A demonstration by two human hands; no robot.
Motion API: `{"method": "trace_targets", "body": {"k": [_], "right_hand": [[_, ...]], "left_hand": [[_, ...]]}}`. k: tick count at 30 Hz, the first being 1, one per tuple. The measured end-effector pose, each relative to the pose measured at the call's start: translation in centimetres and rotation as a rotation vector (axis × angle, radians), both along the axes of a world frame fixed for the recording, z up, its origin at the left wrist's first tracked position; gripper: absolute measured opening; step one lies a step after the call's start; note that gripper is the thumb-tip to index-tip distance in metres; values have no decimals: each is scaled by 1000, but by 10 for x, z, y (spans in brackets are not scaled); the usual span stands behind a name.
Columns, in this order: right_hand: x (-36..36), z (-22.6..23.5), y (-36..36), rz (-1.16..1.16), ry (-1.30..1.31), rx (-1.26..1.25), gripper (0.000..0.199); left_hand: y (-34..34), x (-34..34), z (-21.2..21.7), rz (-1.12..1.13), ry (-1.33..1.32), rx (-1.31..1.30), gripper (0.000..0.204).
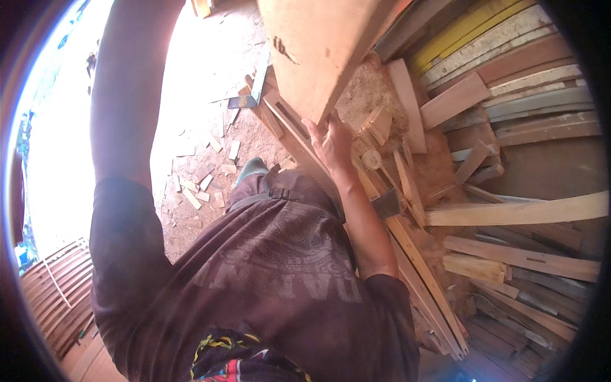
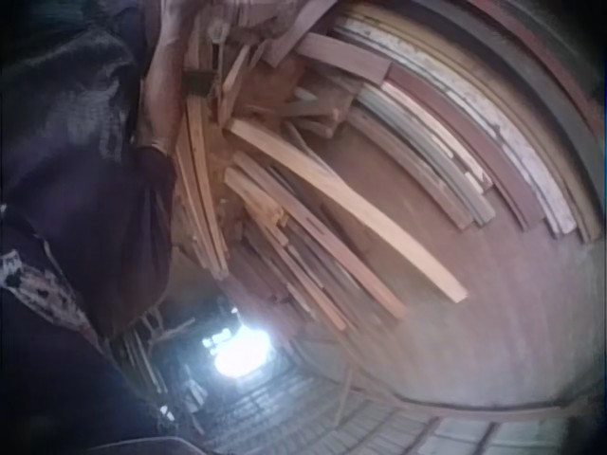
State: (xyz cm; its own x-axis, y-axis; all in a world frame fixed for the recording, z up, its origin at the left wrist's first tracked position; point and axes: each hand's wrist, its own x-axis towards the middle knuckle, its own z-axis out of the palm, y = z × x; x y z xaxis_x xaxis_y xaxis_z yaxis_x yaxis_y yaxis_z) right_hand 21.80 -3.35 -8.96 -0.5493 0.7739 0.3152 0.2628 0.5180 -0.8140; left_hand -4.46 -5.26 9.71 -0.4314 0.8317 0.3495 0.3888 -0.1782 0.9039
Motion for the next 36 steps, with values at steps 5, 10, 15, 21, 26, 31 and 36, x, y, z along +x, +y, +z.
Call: {"method": "trace_targets", "body": {"k": [5, 10, 15, 21, 26, 31, 36], "right_hand": [[-6, -13, 4, 6, -209, 33, 34], [0, -46, 1, -56, -238, 135, 39], [-2, -46, -9, -140, -241, 202, 44], [1, -44, -7, -124, -234, 136, 46], [3, -45, -13, -239, -182, 143, 48], [14, -11, -5, -50, -145, -136, 46], [46, 4, 30, -14, -43, -382, 38]], "left_hand": [[1, -24, -15, 59, 30, -46, 54], [6, -38, -25, 91, 60, -77, 47], [2, -62, -37, 154, 77, -118, 41], [12, -96, -49, 226, 118, -169, 34], [43, -122, -78, 201, 123, -229, 28], [-37, -128, -317, 128, 11, -630, 70], [-34, -97, -325, 32, 361, -814, 78]]}}
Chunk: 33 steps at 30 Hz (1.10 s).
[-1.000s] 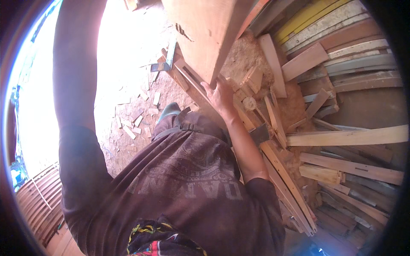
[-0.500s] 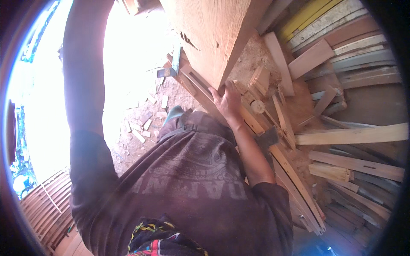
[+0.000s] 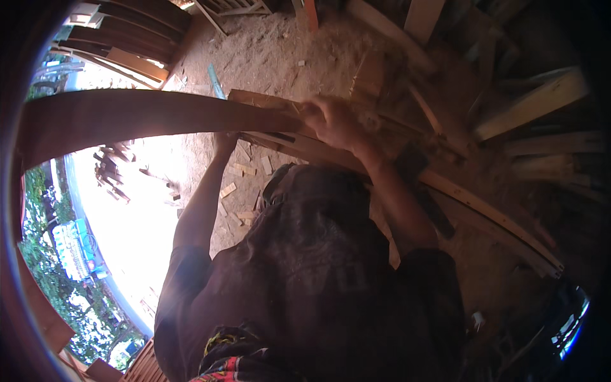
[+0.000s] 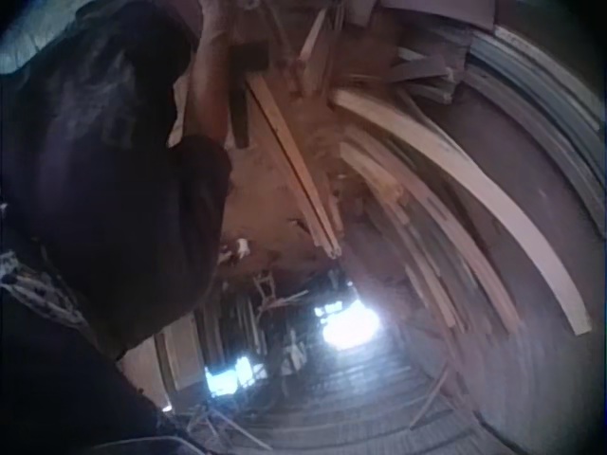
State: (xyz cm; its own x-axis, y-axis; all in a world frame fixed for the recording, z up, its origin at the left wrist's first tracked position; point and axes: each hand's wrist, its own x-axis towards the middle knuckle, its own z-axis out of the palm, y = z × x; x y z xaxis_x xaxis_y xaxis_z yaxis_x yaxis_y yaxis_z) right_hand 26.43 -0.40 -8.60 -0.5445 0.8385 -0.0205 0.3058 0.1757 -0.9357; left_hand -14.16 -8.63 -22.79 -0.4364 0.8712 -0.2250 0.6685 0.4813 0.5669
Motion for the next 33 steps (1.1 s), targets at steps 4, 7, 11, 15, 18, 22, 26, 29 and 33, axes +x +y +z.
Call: {"method": "trace_targets", "body": {"k": [4, 7, 11, 15, 18, 22, 26, 29, 33], "right_hand": [[-8, 38, 32, -136, 79, -222, 35], [-18, 45, 73, -146, 130, -195, 36], [-51, 67, 106, 2, 119, -76, 42], [-130, 62, 115, 120, 228, 201, 52], [-150, 51, 124, 333, 387, -35, 57], [-137, 56, 130, 516, 296, -55, 63], [-124, 36, 124, 481, 390, -209, 54], [-114, 24, 119, 423, 472, -311, 58], [-76, 12, 132, 385, 198, -162, 41]], "left_hand": [[2, -6, 64, 13, -58, 85, 73], [10, -9, 146, 51, -201, 220, 69], [21, 10, 260, 20, -406, 385, 64], [53, 53, 328, -77, -585, 417, 59], [108, 66, 319, -139, -802, 278, 52], [112, 102, 315, -58, -799, 103, 49], [111, 117, 293, -21, -810, -3, 46], [111, 115, 291, -58, -721, -47, 44], [95, 75, 266, -495, -153, 200, 41]]}}
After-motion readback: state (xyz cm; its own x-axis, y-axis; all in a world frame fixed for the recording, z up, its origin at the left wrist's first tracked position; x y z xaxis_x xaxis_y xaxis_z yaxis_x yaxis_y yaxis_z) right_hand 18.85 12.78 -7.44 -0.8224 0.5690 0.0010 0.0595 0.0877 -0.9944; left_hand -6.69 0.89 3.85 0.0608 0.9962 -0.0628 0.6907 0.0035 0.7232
